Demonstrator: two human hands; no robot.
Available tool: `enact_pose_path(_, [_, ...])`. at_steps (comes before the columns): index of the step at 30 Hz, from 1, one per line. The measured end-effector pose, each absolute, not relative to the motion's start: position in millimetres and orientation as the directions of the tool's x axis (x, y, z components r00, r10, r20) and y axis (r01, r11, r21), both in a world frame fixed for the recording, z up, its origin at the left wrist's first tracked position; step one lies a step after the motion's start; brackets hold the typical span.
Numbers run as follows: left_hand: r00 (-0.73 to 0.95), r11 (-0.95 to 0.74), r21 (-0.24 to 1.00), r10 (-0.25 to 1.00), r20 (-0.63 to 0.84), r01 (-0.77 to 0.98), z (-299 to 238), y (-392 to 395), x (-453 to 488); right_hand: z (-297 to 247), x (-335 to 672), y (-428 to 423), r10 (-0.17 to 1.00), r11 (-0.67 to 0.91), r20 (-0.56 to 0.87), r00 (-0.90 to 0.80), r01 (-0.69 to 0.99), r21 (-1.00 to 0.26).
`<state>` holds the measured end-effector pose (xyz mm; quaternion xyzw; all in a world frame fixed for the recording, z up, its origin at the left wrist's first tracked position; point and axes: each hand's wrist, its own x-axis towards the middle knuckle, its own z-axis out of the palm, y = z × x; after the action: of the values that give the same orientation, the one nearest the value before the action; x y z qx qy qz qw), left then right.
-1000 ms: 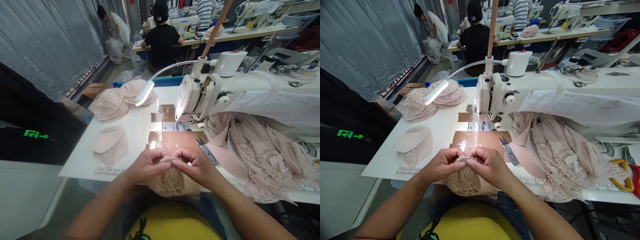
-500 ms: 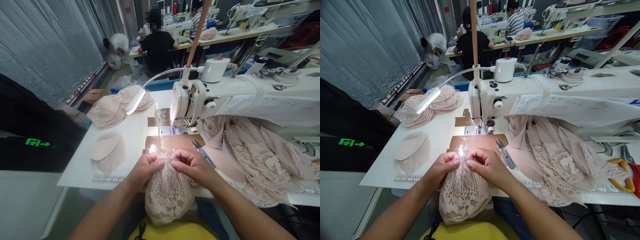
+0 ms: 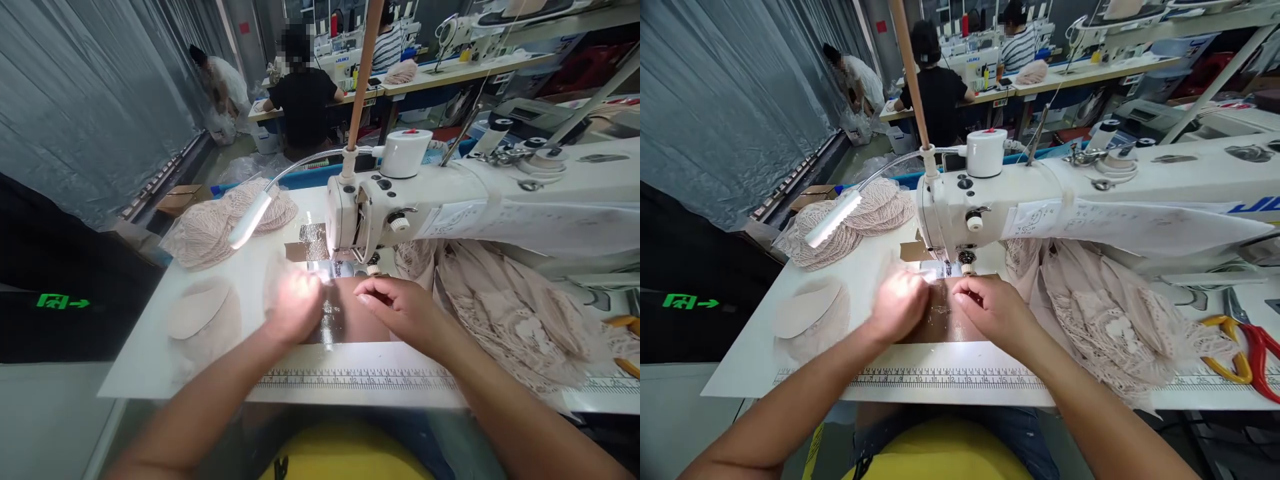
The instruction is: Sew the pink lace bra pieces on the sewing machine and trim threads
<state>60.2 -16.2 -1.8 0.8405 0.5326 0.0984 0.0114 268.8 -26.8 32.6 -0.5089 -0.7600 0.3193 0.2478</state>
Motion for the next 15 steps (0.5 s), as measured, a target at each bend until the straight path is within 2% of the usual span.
enact_pose_path(3, [0.492, -0.498, 0.099, 0.867, 0.075, 0.862, -23, -22, 95, 23, 263, -18, 0.915, 0.345, 0.071, -0.397, 0.678, -0.649])
enact_pose_path(6, [0.53, -0.535, 0.06, 0.844, 0.082, 0.843, -28, -34, 104, 8, 259, -17, 0.876, 0.433, 0.086, -0.475, 0.695, -0.574])
enact_pose_path(10, [0.594, -0.598, 0.032, 0.799, 0.091, 0.801, -15, -39, 94, -8, 254, -25, 0.832, 0.529, 0.05, -0.552, 0.764, -0.369])
enact_pose_path(12, [0.622, -0.622, 0.126, 0.782, 0.048, 0.773, -3, -34, 84, -13, 253, -28, 0.813, 0.575, 0.081, -0.577, 0.772, -0.272])
enact_pose_path(15, [0.626, -0.583, 0.36, 0.78, -0.005, 0.729, 9, -22, 71, -18, 253, -28, 0.793, 0.609, 0.135, -0.594, 0.768, -0.2])
